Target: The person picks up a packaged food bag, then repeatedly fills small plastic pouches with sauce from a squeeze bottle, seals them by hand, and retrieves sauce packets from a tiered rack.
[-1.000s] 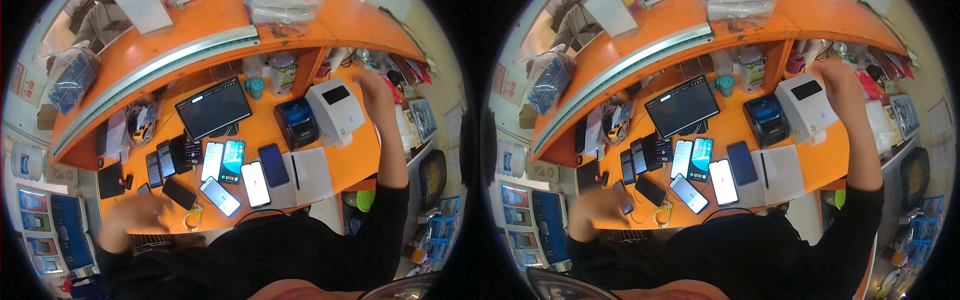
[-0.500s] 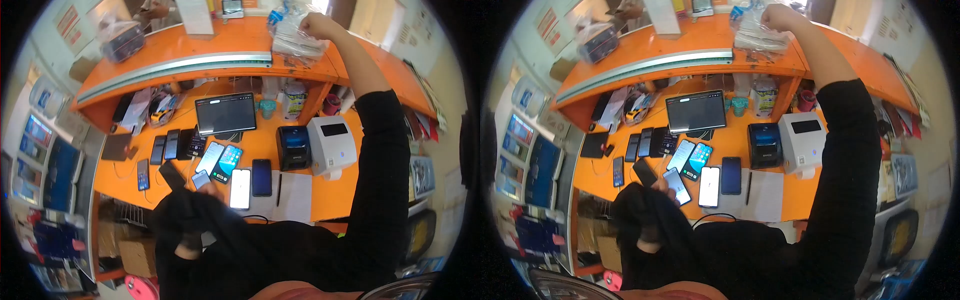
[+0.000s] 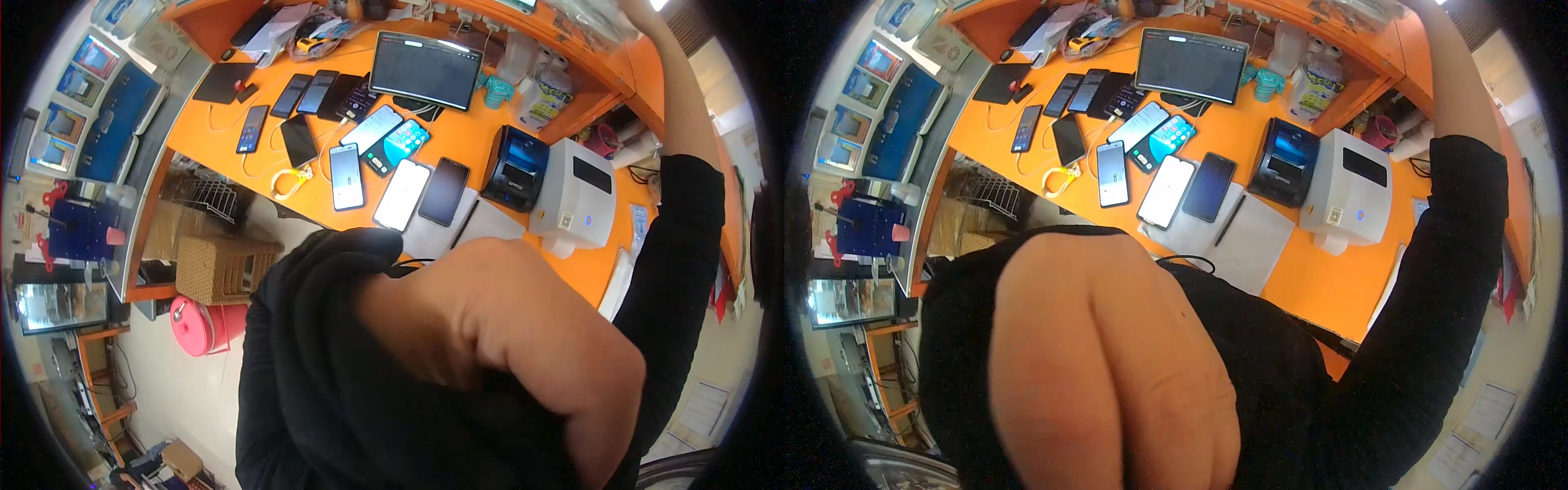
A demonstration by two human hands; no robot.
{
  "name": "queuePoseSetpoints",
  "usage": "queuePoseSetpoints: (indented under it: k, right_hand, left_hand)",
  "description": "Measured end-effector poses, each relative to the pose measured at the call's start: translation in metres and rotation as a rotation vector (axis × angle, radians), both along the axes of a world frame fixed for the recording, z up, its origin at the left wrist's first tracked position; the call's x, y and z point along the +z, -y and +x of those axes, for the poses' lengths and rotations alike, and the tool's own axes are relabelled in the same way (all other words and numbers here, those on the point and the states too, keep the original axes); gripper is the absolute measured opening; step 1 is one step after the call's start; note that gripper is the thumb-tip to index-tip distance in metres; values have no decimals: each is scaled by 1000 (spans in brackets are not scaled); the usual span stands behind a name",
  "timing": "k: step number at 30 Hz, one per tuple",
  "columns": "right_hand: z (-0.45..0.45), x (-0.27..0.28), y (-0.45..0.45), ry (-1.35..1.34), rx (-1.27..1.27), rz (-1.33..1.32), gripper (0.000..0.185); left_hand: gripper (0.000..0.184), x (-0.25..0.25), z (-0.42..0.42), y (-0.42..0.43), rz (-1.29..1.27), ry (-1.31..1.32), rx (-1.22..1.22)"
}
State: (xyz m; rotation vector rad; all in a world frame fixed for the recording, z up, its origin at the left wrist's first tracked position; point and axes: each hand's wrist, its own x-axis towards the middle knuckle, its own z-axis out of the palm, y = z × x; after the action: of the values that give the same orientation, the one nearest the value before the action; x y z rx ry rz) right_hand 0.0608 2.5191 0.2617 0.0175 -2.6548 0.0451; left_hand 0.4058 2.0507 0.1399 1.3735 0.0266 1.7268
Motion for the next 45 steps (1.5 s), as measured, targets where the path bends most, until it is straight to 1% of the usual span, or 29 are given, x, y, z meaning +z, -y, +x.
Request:
queuePoseSetpoints:
  k: [1, 2, 3, 6, 8, 10, 13, 15, 16, 17, 19, 20, 22, 26, 28, 31, 32, 33, 35, 36, 37, 38, 39, 40, 41, 42, 43, 44, 45]
  right_hand:
    - [-13, 1, -15, -441, 184, 564, 27]
    - [-19, 3, -22, -890, 368, 1123, 21]
    - [7, 15, 11, -214, -376, 1297, 20]
    - [1, 30, -3, -1248, -218, 47, 12]
    - [21, 51, -36, -968, -10, -366, 35]
    - [61, 29, -30, -799, -208, -67, 31]
    - [184, 15, -1, -560, -543, 389, 25]
    - [242, 3, 39, -778, -174, -373, 28]
    - [262, -14, 64, -861, 100, -876, 32]
    - [282, -31, 90, -1025, 391, -1364, 36]
    - [332, -64, 101, -1067, 366, -1544, 37]
    - [359, -81, 102, -1034, 368, -1621, 35]
    - [404, -103, 154, -1106, 108, -1575, 35]
    - [533, -155, 199, -1243, -86, -1616, 33]
    - [603, -174, 231, -1340, -246, -1503, 31]
    - [722, -200, 291, -1427, -520, -1537, 9]
    - [758, -219, 306, -1455, -602, -1494, 9]
    - [773, -211, 328, -1565, -640, -1422, 8]
    - [836, -221, 362, -1561, -647, -1378, 5]
    - [865, -226, 376, -1535, -623, -1362, 4]
    - [892, -228, 391, -1513, -658, -1328, 5]
    - [916, -228, 406, -1486, -685, -1297, 5]
    - [939, -231, 418, -1459, -704, -1266, 6]
    - [959, -232, 431, -1447, -703, -1258, 6]
    - [977, -232, 443, -1427, -699, -1254, 7]
    - [992, -231, 451, -1401, -689, -1250, 7]
    - [1001, -232, 457, -1398, -682, -1286, 6]
    - [1008, -229, 460, -1396, -637, -1276, 5]
    - [1013, -226, 464, -1390, -592, -1271, 5]
  left_hand:
    - [21, 3, 4, -4, 14, -4, -1]
    - [21, 6, 6, -8, 26, -13, -3]
    - [21, 8, 8, -9, 26, -17, 4]
    - [22, 8, 11, -5, 31, -43, 1]
    - [23, 5, 14, 1, 28, -38, -5]
    - [23, 4, 14, 8, 20, -19, -20]
    - [24, -1, 3, 15, -4, -1, -90]
    - [25, -9, 0, 19, -41, -9, -153]
    - [25, -13, -2, 17, -63, -5, -199]
    - [25, -19, -3, 15, -90, 6, -243]
    - [26, -34, -2, 6, -162, 40, -363]
    - [26, -40, 0, -2, -208, 62, -422]
    - [27, -55, 10, -17, -324, 101, -515]
    - [28, -79, 52, -47, -586, 143, -643]
    - [29, -95, 79, -58, -729, 169, -672]
    - [30, -118, 120, -67, -907, 154, -722]
    - [30, -125, 130, -71, -951, 143, -733]
    - [30, -129, 140, -76, -987, 142, -751]
    - [31, -122, 155, -84, -982, 117, -795]
    - [31, -110, 164, -88, -945, 90, -837]
    - [27, -91, 162, -90, -763, 13, -862]
    - [26, -59, 161, -89, -419, -74, -941]
    - [28, -23, 170, -82, 114, -53, -1157]
    - [33, 27, 195, -64, 818, 3, -1491]
    - [39, 62, 214, -52, 1122, -58, -1581]
    - [41, 68, 208, -48, 1138, -255, -1364]
    - [42, 82, 266, -60, 1147, -190, -1307]
    - [42, 86, 323, -78, 955, -2, -1402]
    - [34, 74, 374, -84, 679, 232, -1267]
